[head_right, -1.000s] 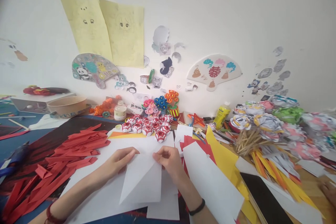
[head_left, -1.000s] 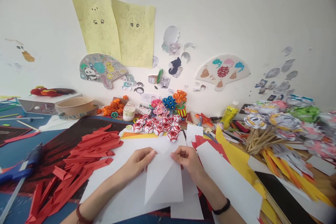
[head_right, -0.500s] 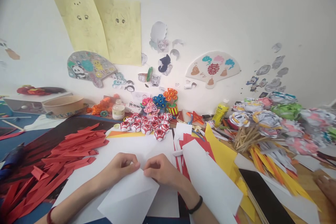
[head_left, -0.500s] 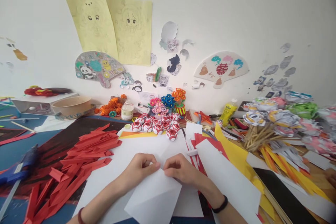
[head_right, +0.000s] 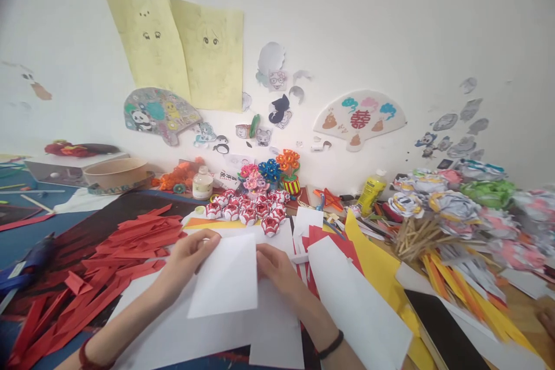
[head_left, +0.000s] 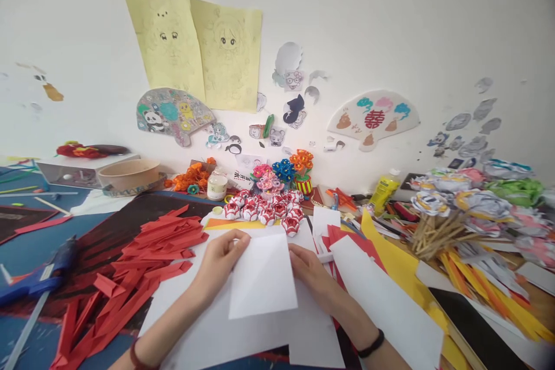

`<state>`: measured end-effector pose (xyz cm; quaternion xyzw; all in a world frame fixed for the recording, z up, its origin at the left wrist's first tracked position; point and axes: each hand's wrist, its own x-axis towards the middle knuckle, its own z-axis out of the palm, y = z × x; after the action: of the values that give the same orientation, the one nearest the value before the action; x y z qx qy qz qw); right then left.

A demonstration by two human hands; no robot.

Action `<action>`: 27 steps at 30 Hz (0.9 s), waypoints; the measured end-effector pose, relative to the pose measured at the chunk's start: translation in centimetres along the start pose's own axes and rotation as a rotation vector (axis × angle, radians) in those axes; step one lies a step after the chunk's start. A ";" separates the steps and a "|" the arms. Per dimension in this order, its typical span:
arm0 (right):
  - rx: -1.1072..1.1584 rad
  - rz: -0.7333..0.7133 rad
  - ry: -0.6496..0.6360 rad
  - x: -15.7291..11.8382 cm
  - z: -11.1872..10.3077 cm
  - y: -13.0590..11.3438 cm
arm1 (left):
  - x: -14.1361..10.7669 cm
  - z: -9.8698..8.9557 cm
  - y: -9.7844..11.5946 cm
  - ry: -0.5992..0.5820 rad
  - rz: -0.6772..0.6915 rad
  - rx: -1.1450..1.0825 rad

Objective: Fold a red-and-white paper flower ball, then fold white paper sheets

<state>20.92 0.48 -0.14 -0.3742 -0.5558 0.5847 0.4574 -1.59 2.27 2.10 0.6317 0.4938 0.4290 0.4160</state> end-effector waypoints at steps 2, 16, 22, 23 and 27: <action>0.013 -0.007 -0.027 -0.3 0.4 0.0 | -0.6 1.3 -0.3 -0.022 0.034 0.092; -0.282 0.032 0.080 -0.5 0.4 0.5 | -1.0 2.0 0.1 -0.363 0.090 0.200; -0.355 -0.024 0.107 -0.8 1.0 0.5 | -1.3 3.0 -0.5 -0.405 0.035 0.043; -0.363 -0.030 0.103 -0.7 0.9 0.5 | -1.3 3.1 -0.5 -0.411 0.024 0.017; -0.389 -0.073 0.159 -0.3 -0.3 0.7 | -0.8 3.0 -0.6 -0.390 -0.012 -0.035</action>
<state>21.18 0.29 -0.87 -0.4801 -0.6333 0.4182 0.4400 0.96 1.26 0.61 0.6927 0.4000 0.3047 0.5170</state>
